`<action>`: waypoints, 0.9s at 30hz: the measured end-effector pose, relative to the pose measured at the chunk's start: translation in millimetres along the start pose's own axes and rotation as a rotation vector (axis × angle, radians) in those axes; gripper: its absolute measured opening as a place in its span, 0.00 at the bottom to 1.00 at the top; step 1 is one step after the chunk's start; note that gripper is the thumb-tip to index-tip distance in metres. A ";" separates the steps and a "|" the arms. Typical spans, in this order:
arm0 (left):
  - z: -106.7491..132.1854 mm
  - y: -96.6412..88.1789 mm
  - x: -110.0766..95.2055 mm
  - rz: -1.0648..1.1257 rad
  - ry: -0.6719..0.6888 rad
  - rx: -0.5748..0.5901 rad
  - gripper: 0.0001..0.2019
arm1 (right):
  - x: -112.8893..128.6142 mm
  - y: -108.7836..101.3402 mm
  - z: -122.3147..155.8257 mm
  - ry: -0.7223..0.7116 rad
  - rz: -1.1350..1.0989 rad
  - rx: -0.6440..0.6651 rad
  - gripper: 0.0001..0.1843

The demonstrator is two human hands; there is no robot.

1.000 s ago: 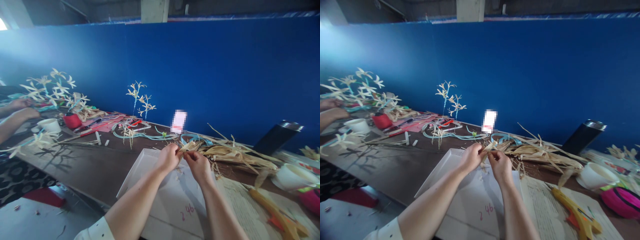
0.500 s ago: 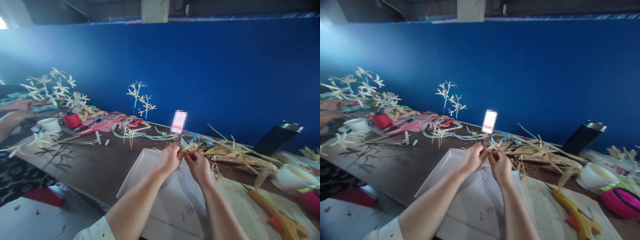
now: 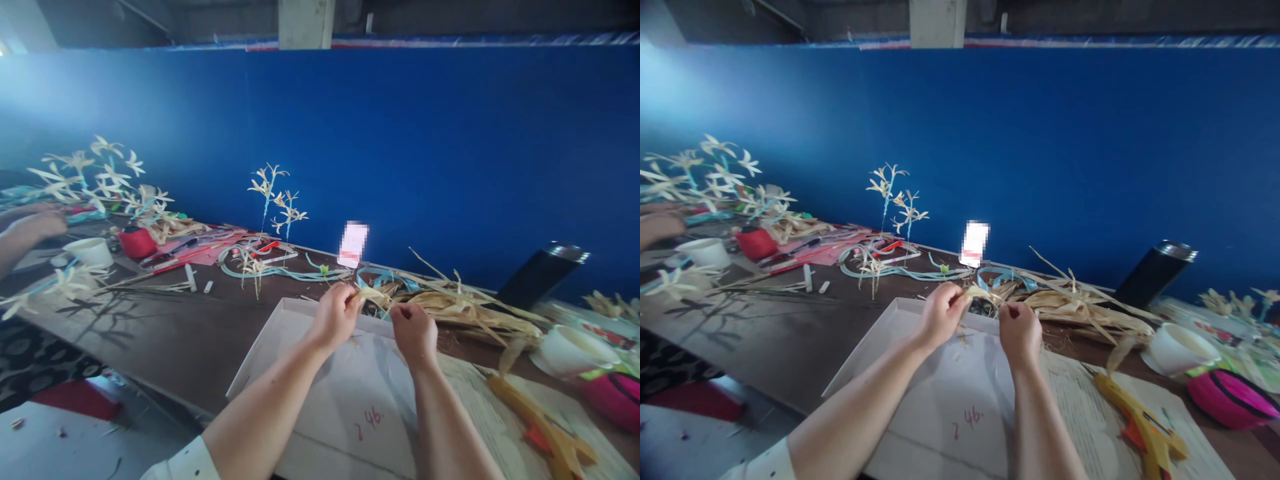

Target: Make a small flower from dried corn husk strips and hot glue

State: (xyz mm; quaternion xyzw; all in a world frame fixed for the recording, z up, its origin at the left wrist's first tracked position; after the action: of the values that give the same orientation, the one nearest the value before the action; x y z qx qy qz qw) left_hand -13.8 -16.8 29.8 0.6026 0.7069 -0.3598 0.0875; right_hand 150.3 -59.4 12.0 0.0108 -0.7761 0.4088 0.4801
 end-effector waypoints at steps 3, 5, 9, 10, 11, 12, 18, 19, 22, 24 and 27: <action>-6.1 -8.1 13.1 0.095 -0.226 -0.099 0.08 | -1.0 -2.5 -3.6 0.030 -0.103 0.006 0.15; -9.2 -14.8 21.9 0.106 -0.348 -0.160 0.09 | -2.6 -0.7 -4.6 0.045 -0.124 0.013 0.15; -10.6 -25.8 36.0 0.067 -0.489 -0.288 0.15 | -15.2 1.8 -10.3 0.176 -0.281 -0.033 0.12; -9.9 -26.5 39.3 0.080 -0.517 -0.303 0.16 | -18.1 2.6 -11.4 0.231 -0.383 -0.016 0.11; -8.9 -26.3 42.6 0.088 -0.542 -0.301 0.17 | -19.6 3.7 -11.8 0.285 -0.513 0.016 0.11; -8.1 -25.0 45.6 0.085 -0.543 -0.264 0.19 | -19.5 5.2 -11.4 0.330 -0.648 0.074 0.11; -2.9 -9.1 58.0 -0.027 -0.521 -0.018 0.20 | -0.8 13.3 1.6 0.432 -1.081 0.509 0.15; -2.4 -6.8 59.0 -0.020 -0.530 -0.009 0.23 | 1.1 13.8 3.4 0.442 -1.092 0.544 0.15; -2.5 -4.4 57.0 -0.103 -0.475 0.004 0.25 | 2.9 14.6 6.3 0.445 -1.086 0.589 0.15; -3.6 -6.1 51.3 -0.210 -0.388 0.021 0.24 | 2.5 15.2 7.0 0.435 -1.077 0.598 0.14; -5.7 -11.1 39.5 -0.342 -0.250 -0.004 0.21 | 2.5 16.1 7.9 0.430 -1.080 0.605 0.14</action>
State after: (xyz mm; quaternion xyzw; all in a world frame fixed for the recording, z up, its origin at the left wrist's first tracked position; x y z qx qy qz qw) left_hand -32.4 17.7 16.4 0.4246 0.7832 -0.4398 0.1134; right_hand 136.6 -52.8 2.2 0.4516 -0.3991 0.3037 0.7380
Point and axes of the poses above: each hand's wrist, its own z-axis away from the middle knuckle, its own y-axis out of the palm, x = y × z, the point moved 2 cm from there along -z, towards the middle knuckle, and after that the axes turned 14 degrees about y, right-handed, at the moved point
